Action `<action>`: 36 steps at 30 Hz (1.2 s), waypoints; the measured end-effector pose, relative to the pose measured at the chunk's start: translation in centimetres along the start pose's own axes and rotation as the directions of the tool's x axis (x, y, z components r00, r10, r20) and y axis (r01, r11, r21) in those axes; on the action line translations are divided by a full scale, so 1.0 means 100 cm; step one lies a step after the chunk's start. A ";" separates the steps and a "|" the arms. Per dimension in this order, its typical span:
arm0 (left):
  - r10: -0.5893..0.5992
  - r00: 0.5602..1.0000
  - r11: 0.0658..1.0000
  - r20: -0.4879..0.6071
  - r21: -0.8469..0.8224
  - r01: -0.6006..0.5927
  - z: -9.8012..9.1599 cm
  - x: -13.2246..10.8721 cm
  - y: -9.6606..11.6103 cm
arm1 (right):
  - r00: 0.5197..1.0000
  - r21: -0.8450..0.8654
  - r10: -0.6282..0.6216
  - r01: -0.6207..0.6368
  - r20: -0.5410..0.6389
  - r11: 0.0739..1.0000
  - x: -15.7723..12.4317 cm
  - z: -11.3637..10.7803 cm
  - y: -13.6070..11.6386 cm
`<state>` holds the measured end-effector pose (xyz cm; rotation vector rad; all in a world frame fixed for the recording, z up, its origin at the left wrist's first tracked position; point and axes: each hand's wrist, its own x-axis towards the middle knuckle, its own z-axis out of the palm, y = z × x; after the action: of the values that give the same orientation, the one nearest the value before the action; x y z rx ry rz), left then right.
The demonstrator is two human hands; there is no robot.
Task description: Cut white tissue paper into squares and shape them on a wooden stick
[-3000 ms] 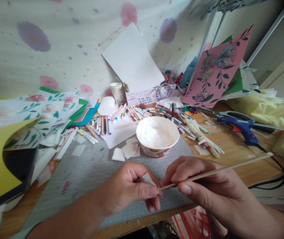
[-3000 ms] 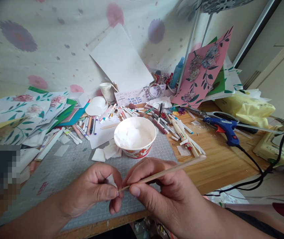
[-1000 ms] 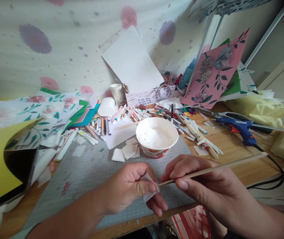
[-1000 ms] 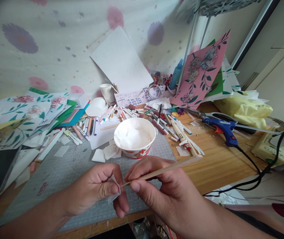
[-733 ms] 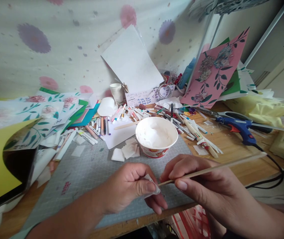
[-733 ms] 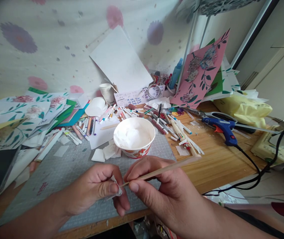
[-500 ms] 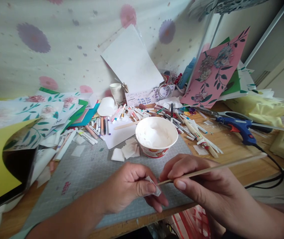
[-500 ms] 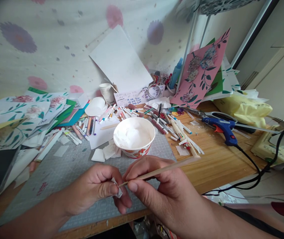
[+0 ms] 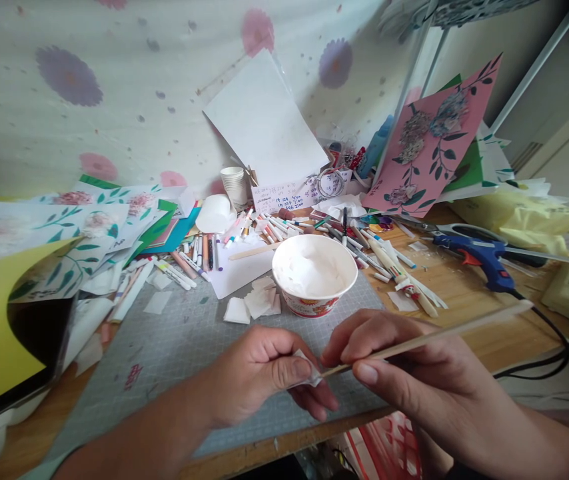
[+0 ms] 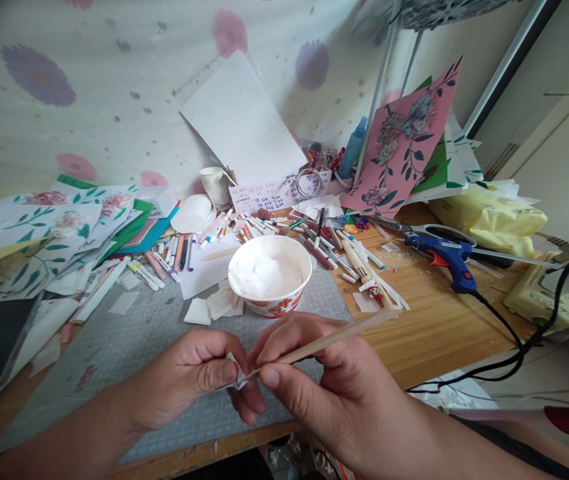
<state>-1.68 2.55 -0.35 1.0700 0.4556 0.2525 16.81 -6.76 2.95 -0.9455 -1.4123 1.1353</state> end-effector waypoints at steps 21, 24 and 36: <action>0.108 0.994 0.993 0.020 0.044 -0.109 0.001 0.001 -0.003 | 0.998 -0.168 -0.061 0.057 -0.018 0.984 0.002 0.002 0.004; 0.109 0.993 0.991 0.032 0.070 -0.111 0.002 0.001 -0.004 | 0.998 -0.137 -0.056 0.054 -0.009 0.989 0.002 0.004 0.005; 0.690 0.715 0.380 -0.109 0.896 -0.230 -0.003 -0.012 0.005 | 0.984 -0.324 -0.172 0.146 -0.053 0.935 0.000 -0.002 0.004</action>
<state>-2.86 2.56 0.27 2.1625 0.7352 0.9252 16.99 -6.59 2.58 -1.0678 -1.6047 0.7522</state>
